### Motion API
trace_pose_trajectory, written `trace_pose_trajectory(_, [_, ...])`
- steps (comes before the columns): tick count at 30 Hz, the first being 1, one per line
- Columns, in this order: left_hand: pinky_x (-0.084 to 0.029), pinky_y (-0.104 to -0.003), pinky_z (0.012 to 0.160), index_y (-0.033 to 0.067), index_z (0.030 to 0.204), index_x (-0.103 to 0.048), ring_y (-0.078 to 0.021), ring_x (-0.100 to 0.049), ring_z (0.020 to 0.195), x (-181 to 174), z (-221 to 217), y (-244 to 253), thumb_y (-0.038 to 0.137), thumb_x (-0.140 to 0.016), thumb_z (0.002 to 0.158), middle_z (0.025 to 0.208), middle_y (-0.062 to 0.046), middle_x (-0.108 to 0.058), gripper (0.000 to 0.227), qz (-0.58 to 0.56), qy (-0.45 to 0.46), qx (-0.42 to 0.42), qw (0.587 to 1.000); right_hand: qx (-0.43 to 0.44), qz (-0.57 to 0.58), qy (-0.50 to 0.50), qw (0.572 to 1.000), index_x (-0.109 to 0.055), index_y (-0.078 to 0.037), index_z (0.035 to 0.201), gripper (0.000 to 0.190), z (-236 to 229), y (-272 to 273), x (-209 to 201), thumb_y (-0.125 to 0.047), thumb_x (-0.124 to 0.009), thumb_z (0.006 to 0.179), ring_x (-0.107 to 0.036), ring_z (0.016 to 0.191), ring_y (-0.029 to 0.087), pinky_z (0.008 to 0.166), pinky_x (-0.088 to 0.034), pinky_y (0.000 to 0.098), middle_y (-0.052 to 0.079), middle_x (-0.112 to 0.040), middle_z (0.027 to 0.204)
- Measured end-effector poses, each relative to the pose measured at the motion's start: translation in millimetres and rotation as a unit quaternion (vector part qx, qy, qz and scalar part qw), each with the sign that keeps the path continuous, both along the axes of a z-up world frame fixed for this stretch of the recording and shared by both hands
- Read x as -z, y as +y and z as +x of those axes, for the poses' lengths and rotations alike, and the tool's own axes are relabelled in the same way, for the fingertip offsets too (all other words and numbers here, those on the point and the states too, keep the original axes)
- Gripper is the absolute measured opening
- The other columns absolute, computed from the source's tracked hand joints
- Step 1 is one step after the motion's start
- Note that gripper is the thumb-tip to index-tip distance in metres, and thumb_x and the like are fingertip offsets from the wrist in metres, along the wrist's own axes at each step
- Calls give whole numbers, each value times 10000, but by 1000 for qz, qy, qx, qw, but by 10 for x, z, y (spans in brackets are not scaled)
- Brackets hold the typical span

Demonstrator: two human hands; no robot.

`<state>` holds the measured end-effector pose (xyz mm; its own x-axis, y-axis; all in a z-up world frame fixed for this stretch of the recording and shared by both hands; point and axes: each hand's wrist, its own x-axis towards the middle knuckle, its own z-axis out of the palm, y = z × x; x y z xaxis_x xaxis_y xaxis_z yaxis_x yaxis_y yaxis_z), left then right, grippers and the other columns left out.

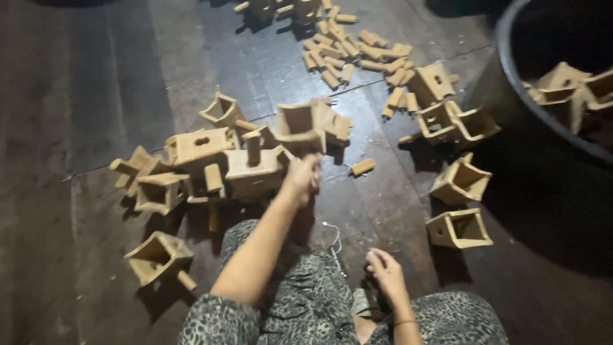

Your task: The person sits on the floor and assembles small wooden pieces by hand. They pick up a wooden frame and a dowel, insert the dowel into the frame, and place the assembled unit into a nearby black tub. The person repeats this process with multiple wooden frames and dowels.

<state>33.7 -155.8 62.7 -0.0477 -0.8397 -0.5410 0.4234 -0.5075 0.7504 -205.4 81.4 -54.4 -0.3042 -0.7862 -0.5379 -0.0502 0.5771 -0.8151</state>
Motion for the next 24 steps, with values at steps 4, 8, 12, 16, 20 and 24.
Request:
trace_pose_trajectory(4, [-251,-162,341,143,836,-502,-60,-440,471,465,46,-994,119,-584,915,663,-10,-482,116,10,93,-30,995,-157,33,226,961,-768,-276,1201,405,-49,89,-147,-478,-692,859,-739,948,145,909,-529,281,-27,-816,1144])
trace_pose_trajectory(8, [-308,-206,350,66,782,-555,-121,-498,466,496,53,-1620,58,-593,813,652,-64,-521,50,8,103,-98,990,-185,18,234,954,-728,-244,1239,432,-71,93,-153,-462,-693,868,-747,1097,176,987,-531,308,7,-800,1180])
trace_pose_trajectory(12, [-359,-177,351,-33,786,-668,-76,-447,356,319,145,-2057,52,-524,773,516,-13,-544,168,71,198,-129,969,-190,10,238,952,-695,-235,1265,444,-99,77,-55,-474,-674,891,-724,1131,205,988,-529,342,17,-778,1195])
trace_pose_trajectory(16, [-438,-153,384,-6,1058,-619,-67,-518,494,-200,178,-1786,189,-422,1049,740,-30,-585,277,92,227,-191,951,-198,2,229,953,-683,-192,1274,436,-125,72,-45,-454,-639,929,-705,1130,219,981,-525,366,34,-747,1219])
trace_pose_trajectory(20, [-447,-174,474,52,1183,-555,-111,-523,588,239,321,-1956,86,-432,1010,798,-84,-582,215,134,291,-239,917,-198,18,226,954,-679,-215,1280,423,-110,62,-68,-455,-637,935,-693,1160,212,1002,-535,378,27,-733,1236])
trace_pose_trajectory(24, [-443,-226,531,117,1112,-450,-151,-594,658,822,532,-2079,302,-452,948,857,-143,-641,247,118,322,-279,897,-205,14,231,951,-672,-190,1283,426,-117,32,-42,-451,-625,949,-695,1145,220,992,-546,390,39,-730,1223])
